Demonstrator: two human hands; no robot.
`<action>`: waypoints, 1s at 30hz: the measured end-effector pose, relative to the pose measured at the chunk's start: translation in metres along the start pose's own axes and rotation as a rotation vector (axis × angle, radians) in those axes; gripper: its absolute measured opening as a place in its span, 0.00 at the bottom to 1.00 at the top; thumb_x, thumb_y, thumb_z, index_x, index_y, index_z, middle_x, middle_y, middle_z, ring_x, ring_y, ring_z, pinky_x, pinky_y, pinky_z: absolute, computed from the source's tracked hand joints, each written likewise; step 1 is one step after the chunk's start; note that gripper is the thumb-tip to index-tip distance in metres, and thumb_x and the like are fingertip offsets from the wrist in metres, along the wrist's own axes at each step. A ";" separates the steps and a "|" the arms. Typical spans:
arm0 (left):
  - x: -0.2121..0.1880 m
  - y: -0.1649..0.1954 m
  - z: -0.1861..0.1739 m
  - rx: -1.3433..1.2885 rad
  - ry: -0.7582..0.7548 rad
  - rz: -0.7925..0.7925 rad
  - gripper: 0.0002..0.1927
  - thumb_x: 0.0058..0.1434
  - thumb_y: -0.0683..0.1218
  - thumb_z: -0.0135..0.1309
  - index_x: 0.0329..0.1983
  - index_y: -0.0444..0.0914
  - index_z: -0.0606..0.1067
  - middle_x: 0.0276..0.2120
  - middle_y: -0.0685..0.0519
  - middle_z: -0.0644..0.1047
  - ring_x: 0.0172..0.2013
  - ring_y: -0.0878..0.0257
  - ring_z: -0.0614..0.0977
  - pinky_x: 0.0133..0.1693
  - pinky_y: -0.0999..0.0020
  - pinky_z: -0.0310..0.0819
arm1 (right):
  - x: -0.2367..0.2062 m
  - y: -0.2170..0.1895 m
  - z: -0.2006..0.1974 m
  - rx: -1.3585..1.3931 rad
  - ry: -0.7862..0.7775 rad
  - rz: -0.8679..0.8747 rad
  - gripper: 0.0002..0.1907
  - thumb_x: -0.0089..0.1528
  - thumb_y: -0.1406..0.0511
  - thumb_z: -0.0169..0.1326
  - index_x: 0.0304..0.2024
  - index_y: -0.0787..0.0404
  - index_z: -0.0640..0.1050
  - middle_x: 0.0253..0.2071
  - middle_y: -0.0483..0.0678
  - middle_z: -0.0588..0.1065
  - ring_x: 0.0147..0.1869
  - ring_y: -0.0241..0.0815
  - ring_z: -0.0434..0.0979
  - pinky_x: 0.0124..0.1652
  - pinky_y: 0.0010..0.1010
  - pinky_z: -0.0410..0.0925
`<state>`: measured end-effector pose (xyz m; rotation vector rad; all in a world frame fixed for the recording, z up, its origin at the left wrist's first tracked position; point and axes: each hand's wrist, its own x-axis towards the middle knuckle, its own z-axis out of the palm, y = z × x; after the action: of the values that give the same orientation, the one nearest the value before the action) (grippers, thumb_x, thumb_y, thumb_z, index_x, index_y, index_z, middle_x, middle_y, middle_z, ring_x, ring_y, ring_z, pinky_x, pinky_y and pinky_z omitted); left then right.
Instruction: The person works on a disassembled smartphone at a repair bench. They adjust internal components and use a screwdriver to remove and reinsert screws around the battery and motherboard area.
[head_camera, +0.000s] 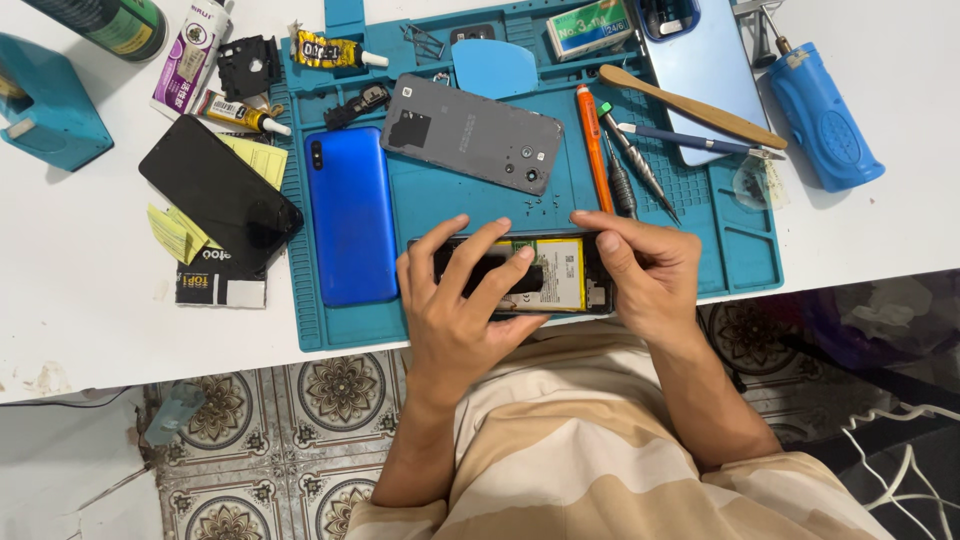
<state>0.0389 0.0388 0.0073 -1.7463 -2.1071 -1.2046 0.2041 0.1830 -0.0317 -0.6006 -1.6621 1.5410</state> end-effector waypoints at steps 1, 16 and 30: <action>0.000 0.000 0.000 0.002 -0.001 -0.005 0.36 0.39 0.54 0.76 0.53 0.50 0.77 0.60 0.58 0.75 0.62 0.49 0.72 0.57 0.49 0.63 | 0.000 -0.001 0.000 0.040 -0.008 0.019 0.14 0.73 0.66 0.53 0.55 0.70 0.80 0.46 0.50 0.82 0.45 0.31 0.78 0.46 0.23 0.72; 0.004 0.002 -0.003 -0.005 -0.019 -0.026 0.34 0.40 0.54 0.76 0.52 0.47 0.76 0.63 0.59 0.74 0.65 0.47 0.71 0.58 0.47 0.61 | -0.003 -0.002 -0.001 0.137 -0.039 0.104 0.12 0.72 0.69 0.54 0.56 0.69 0.78 0.42 0.45 0.77 0.40 0.26 0.70 0.41 0.18 0.64; -0.001 0.000 0.000 -0.009 0.011 -0.029 0.32 0.40 0.54 0.76 0.50 0.48 0.76 0.60 0.60 0.75 0.62 0.49 0.72 0.58 0.48 0.60 | -0.004 0.003 -0.003 0.129 -0.075 0.080 0.11 0.72 0.69 0.54 0.54 0.69 0.78 0.36 0.41 0.76 0.36 0.23 0.67 0.36 0.16 0.61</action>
<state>0.0397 0.0381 0.0067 -1.7148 -2.1309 -1.2308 0.2083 0.1823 -0.0357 -0.5526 -1.5963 1.7327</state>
